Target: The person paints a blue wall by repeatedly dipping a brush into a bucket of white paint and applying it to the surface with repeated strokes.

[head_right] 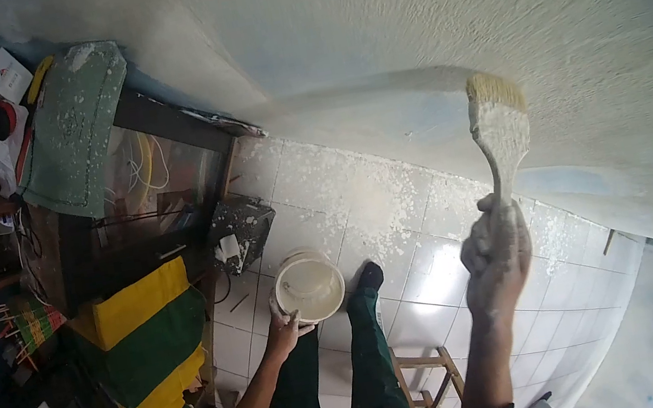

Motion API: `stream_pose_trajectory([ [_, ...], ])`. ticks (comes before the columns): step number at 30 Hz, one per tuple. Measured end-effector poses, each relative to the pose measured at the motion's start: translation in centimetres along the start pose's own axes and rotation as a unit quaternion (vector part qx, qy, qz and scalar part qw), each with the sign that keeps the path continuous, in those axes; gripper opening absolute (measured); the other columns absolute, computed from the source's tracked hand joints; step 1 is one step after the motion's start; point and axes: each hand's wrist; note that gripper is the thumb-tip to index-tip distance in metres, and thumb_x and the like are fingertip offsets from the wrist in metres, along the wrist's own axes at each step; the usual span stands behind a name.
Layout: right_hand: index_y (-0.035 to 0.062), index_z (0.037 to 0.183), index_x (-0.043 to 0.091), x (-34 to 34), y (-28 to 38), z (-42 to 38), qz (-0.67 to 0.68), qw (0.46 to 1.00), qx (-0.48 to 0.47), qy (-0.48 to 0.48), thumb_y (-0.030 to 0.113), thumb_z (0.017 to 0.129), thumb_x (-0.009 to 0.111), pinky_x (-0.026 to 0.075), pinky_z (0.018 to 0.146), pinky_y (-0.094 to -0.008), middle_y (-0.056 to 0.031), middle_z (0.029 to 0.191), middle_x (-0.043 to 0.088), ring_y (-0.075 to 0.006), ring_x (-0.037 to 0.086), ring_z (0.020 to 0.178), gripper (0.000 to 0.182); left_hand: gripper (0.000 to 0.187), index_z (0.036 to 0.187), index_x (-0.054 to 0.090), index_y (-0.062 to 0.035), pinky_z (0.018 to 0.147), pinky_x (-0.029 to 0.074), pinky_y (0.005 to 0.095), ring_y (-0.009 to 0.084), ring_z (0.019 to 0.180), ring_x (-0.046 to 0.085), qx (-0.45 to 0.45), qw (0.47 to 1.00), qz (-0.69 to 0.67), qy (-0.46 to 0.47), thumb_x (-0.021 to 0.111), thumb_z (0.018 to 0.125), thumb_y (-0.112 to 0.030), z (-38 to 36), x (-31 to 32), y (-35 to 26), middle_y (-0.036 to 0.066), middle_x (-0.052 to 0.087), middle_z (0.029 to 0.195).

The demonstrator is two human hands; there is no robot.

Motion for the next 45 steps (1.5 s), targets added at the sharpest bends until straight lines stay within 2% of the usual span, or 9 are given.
stream_pose_trajectory([
  [4,0.0048,0.091,0.048,0.5,-9.1,1.4,0.076,0.993,0.082,-0.021,0.032,0.091,0.043,0.025,0.039,-0.0175,0.0035,0.061,0.038,-0.0029,0.032,0.047,0.027,0.062,0.132,0.002,-0.0151,0.076,0.053,0.0438,0.0356,0.101,0.052,-0.007,1.000,0.014,-0.018,0.041,0.086,0.002,-0.6,-0.7,0.0,0.022,0.030,0.127],
  [9,0.0038,0.090,0.049,-2.0,-28.2,5.2,0.003,0.977,0.213,-0.023,0.030,0.089,0.045,0.027,0.039,-0.0182,0.0028,0.061,0.041,-0.0048,0.035,0.045,0.026,0.063,0.133,0.003,-0.0151,0.074,0.054,0.0444,0.0370,0.100,0.053,-0.009,0.999,-0.014,-0.033,0.041,0.086,0.003,-0.9,-2.2,1.5,0.022,0.029,0.127],
  [13,0.0092,0.080,0.049,-3.1,-36.2,12.5,-0.033,0.938,0.342,-0.044,0.029,0.090,0.041,0.025,0.036,-0.0207,0.0045,0.054,0.038,-0.0063,0.032,0.041,0.023,0.066,0.133,0.001,-0.0176,0.075,0.053,0.0453,0.0384,0.102,0.051,-0.012,0.998,-0.007,-0.055,0.040,0.085,0.004,-0.6,-2.8,1.8,0.021,0.026,0.128],
  [20,0.0050,0.081,0.049,0.5,-27.1,16.2,-0.027,0.961,0.274,-0.006,0.025,0.089,0.043,0.022,0.035,-0.0208,0.0047,0.055,0.037,-0.0056,0.028,0.040,0.022,0.067,0.134,0.002,-0.0203,0.076,0.053,0.0443,0.0378,0.105,0.049,-0.005,0.999,-0.030,-0.043,0.039,0.085,0.005,-0.8,-1.5,1.3,0.020,0.023,0.131],
  [27,-0.0010,0.089,0.050,3.3,-7.3,5.3,0.011,0.988,0.151,0.040,0.022,0.091,0.042,0.021,0.038,-0.0170,0.0058,0.057,0.033,-0.0024,0.025,0.043,0.025,0.067,0.134,0.003,-0.0196,0.075,0.054,0.0436,0.0381,0.108,0.046,-0.013,0.999,-0.033,-0.003,0.041,0.084,0.004,-1.0,-0.5,0.8,0.019,0.023,0.130],
  [31,0.0002,0.091,0.049,3.7,-3.2,0.3,0.013,0.997,0.055,0.052,0.026,0.092,0.043,0.020,0.039,-0.0170,0.0059,0.058,0.031,-0.0017,0.024,0.045,0.027,0.067,0.134,0.003,-0.0188,0.074,0.054,0.0439,0.0379,0.108,0.046,0.003,1.000,-0.021,0.006,0.040,0.084,0.004,-1.1,-0.5,0.4,0.020,0.024,0.129],
  [36,0.0064,0.089,0.048,2.8,-12.6,0.7,0.101,0.986,0.130,-0.006,0.028,0.091,0.044,0.022,0.040,-0.0176,0.0045,0.060,0.035,-0.0033,0.029,0.047,0.022,0.068,0.133,-0.001,-0.0241,0.080,0.050,0.0484,0.0393,0.108,0.047,-0.019,1.000,-0.018,0.006,0.041,0.086,0.001,-0.9,-2.2,1.3,0.019,0.021,0.133],
  [42,0.0063,0.088,0.050,-1.8,-33.9,7.1,-0.019,0.964,0.264,-0.011,0.033,0.088,0.045,0.026,0.037,-0.0205,0.0049,0.057,0.038,-0.0053,0.032,0.041,0.027,0.068,0.134,-0.001,-0.0242,0.079,0.052,0.0459,0.0381,0.107,0.048,-0.025,0.999,-0.029,-0.034,0.041,0.086,0.000,-1.5,-2.9,0.4,0.020,0.024,0.131],
  [45,0.0056,0.084,0.052,-1.0,-35.7,12.0,-0.031,0.952,0.304,0.012,0.026,0.086,0.046,0.029,0.036,-0.0208,0.0037,0.055,0.042,-0.0059,0.037,0.042,0.022,0.068,0.134,-0.001,-0.0238,0.078,0.053,0.0449,0.0382,0.107,0.048,-0.040,0.997,-0.030,-0.053,0.041,0.086,-0.001,-1.4,-3.4,0.7,0.020,0.025,0.130],
])
Point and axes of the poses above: each hand's wrist, its own z-axis towards the middle knuckle, its own x-axis out of the palm, y = z × x
